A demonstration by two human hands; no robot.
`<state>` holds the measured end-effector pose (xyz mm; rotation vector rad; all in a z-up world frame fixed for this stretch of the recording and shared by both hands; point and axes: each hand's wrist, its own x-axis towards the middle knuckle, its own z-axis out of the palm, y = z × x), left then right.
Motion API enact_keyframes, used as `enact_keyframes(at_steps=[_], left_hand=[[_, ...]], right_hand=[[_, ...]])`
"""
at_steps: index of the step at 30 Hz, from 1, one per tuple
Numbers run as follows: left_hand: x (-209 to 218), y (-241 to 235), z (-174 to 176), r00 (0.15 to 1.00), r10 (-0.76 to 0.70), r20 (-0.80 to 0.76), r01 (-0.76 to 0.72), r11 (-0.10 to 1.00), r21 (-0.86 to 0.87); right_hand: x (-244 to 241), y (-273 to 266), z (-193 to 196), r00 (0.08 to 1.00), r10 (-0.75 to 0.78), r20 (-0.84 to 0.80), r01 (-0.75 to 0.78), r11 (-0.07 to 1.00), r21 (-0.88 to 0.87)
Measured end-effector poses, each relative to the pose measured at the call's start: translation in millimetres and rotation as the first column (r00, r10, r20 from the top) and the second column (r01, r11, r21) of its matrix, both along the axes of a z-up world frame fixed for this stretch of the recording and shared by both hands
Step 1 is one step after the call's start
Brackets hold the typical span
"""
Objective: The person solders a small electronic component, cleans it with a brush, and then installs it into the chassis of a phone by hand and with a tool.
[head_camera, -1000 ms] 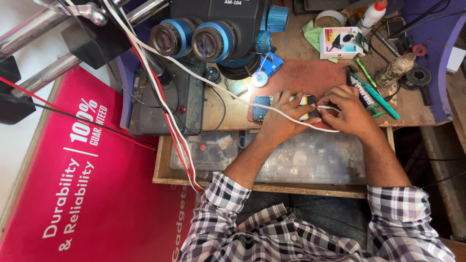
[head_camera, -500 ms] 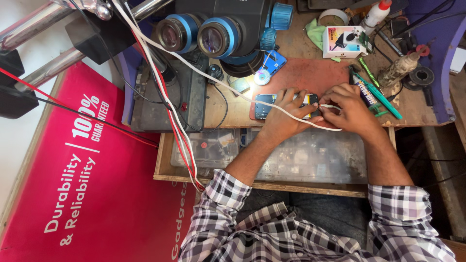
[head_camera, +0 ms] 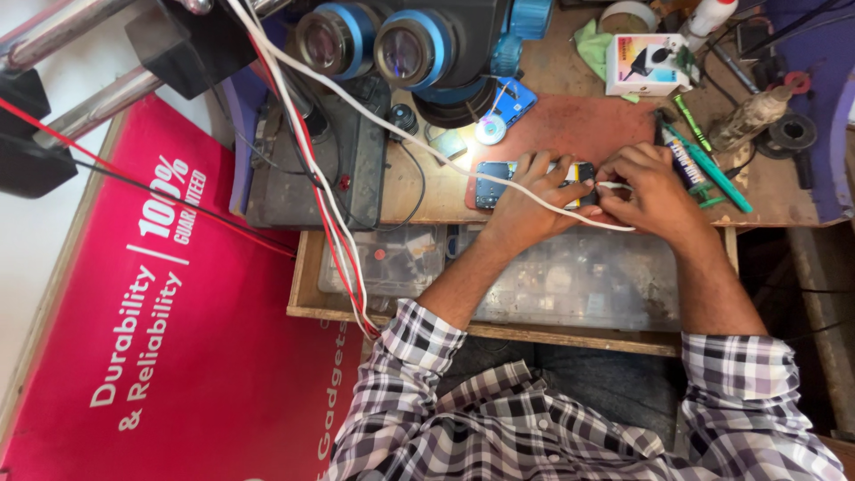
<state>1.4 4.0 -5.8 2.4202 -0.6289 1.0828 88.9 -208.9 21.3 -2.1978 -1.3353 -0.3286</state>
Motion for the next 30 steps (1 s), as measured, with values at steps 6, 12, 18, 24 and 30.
enact_keyframes(at_steps=[6, 12, 18, 24, 30], left_hand=[[1, 2, -1, 1.000, -0.017, -0.014, 0.017, 1.000, 0.000], [1, 3, -1, 0.999, -0.013, -0.034, 0.014, 1.000, 0.013], [3, 2, -1, 1.000, -0.021, -0.006, 0.021, 1.000, 0.016], [4, 3, -2, 0.999, -0.032, -0.023, 0.033, 0.999, 0.022], [4, 3, 0, 0.998, -0.034, -0.046, 0.036, 0.999, 0.031]], right_hand=[[1, 1, -1, 1.000, -0.023, 0.004, 0.023, 1.000, -0.017], [-4, 5, 1, 0.999, -0.040, 0.005, 0.040, 0.999, -0.035], [-7, 8, 5, 0.998, -0.067, 0.011, 0.067, 0.996, -0.053], [-3, 3, -3, 0.998, -0.050, 0.042, 0.052, 0.997, -0.049], [10, -3, -1, 0.999, 0.050, 0.007, -0.050, 0.996, -0.078]])
